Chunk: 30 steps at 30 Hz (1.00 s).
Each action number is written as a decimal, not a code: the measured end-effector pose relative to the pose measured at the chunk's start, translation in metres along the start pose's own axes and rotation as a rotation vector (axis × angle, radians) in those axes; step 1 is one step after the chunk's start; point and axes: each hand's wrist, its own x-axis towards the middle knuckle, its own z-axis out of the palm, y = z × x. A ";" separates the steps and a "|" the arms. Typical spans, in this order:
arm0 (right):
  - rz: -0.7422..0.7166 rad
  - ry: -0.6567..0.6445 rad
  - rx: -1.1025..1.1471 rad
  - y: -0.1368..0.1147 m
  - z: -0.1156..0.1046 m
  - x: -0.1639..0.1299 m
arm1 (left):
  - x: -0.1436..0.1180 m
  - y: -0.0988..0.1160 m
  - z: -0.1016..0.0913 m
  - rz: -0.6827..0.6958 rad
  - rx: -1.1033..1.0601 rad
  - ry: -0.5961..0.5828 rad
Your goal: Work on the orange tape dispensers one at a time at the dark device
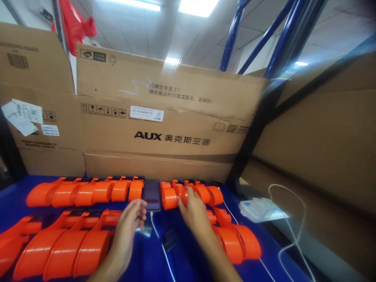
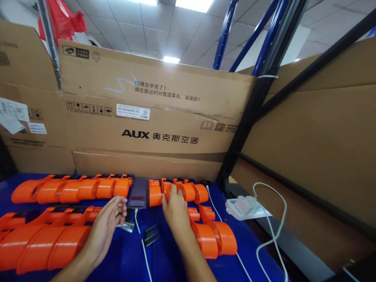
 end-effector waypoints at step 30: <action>-0.776 0.110 0.577 -0.043 -0.016 -0.052 | -0.008 0.010 0.011 -0.016 -0.237 0.031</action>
